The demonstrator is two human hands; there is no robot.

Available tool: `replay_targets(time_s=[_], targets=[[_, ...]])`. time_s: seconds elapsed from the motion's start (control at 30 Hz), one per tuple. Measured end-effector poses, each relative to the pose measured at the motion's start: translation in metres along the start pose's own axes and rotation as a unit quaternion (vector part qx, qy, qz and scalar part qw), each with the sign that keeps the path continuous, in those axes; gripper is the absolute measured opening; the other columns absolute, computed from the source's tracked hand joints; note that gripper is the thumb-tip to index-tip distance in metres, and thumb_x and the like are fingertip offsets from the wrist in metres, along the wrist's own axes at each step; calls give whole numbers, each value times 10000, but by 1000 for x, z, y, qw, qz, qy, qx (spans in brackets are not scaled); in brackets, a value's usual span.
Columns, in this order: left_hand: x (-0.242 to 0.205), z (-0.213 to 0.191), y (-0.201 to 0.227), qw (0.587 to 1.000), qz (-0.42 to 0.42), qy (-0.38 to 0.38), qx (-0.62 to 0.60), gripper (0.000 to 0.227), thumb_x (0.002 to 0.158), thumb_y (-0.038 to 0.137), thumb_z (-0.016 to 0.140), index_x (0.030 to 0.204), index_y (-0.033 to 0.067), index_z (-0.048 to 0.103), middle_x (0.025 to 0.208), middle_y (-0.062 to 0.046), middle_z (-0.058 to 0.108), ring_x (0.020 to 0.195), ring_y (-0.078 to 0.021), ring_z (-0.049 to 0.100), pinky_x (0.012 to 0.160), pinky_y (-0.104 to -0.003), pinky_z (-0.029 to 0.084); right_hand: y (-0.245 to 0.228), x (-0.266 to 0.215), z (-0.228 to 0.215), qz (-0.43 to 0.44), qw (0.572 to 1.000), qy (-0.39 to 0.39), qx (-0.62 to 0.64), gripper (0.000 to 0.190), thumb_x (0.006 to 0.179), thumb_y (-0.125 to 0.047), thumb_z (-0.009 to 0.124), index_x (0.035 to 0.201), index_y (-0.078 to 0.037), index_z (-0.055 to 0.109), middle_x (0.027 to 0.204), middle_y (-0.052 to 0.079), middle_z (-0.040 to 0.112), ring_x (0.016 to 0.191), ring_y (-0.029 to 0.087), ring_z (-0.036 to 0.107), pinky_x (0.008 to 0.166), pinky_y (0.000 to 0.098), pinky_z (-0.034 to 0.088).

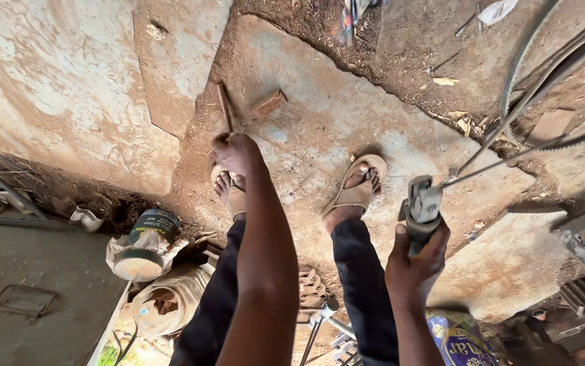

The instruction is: The person welds metal components of a gate using an electrode holder, striking an arc and moving the rod along the joints while holding the electrode.

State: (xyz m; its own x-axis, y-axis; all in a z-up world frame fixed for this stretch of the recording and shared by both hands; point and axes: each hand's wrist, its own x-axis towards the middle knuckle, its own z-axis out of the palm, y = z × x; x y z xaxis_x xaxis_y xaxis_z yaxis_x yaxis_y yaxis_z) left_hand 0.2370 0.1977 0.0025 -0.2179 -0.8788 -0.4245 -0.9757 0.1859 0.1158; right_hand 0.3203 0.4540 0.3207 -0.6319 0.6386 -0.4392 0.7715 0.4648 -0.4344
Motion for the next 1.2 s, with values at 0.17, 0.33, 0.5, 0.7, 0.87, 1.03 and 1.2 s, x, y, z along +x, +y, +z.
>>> replay_targets(time_s=[0.17,0.33,0.5,0.7,0.87,1.03,1.2], targets=[[-7,-20,23,925,377,45,14,359,799,75,725,1156,93,687,1116,-194,673,998,-345,675,764,-455,611,-10,1,11,34,999,-14,5,492,939,-102,718,1377,10,523,1209,214,657,1070,357,669,913,453,527],[-14,-15,47,886,453,-63,74,173,798,144,819,942,152,725,1005,-137,723,947,-342,698,688,-454,612,-13,1,20,1,1000,-14,-7,524,941,-117,731,1396,26,512,1211,230,646,1089,380,660,924,454,521],[-33,8,47,855,474,-198,64,110,1017,105,699,909,97,713,930,-108,711,628,-253,691,518,-401,553,-22,3,18,-20,1000,-13,2,529,947,-105,727,1406,37,504,1211,243,643,1093,383,659,924,453,521],[-103,65,73,804,586,-96,25,123,951,115,696,829,114,707,861,-73,729,770,-228,709,617,-361,616,-18,21,-1,-20,999,-35,13,490,960,-140,702,1378,26,509,1144,193,687,1020,288,694,870,419,554],[-124,107,101,832,551,-60,-30,34,959,94,683,979,84,709,952,-131,718,791,-246,705,591,-356,628,-14,35,-19,-10,999,-48,-22,475,981,-186,685,1347,36,481,1078,175,700,955,257,702,807,416,557],[-129,114,107,860,505,-64,-34,114,948,149,718,865,113,649,907,-65,691,824,-213,702,649,-360,639,-11,38,-27,2,998,-61,-29,416,988,-221,675,1289,10,505,1041,147,720,919,223,708,772,397,559],[-142,92,115,860,505,-56,-57,160,880,190,768,949,103,653,933,-120,672,837,-334,690,682,-471,598,4,49,-44,42,996,-78,-28,450,946,-249,694,1293,-17,525,930,108,710,783,202,664,695,366,552]])
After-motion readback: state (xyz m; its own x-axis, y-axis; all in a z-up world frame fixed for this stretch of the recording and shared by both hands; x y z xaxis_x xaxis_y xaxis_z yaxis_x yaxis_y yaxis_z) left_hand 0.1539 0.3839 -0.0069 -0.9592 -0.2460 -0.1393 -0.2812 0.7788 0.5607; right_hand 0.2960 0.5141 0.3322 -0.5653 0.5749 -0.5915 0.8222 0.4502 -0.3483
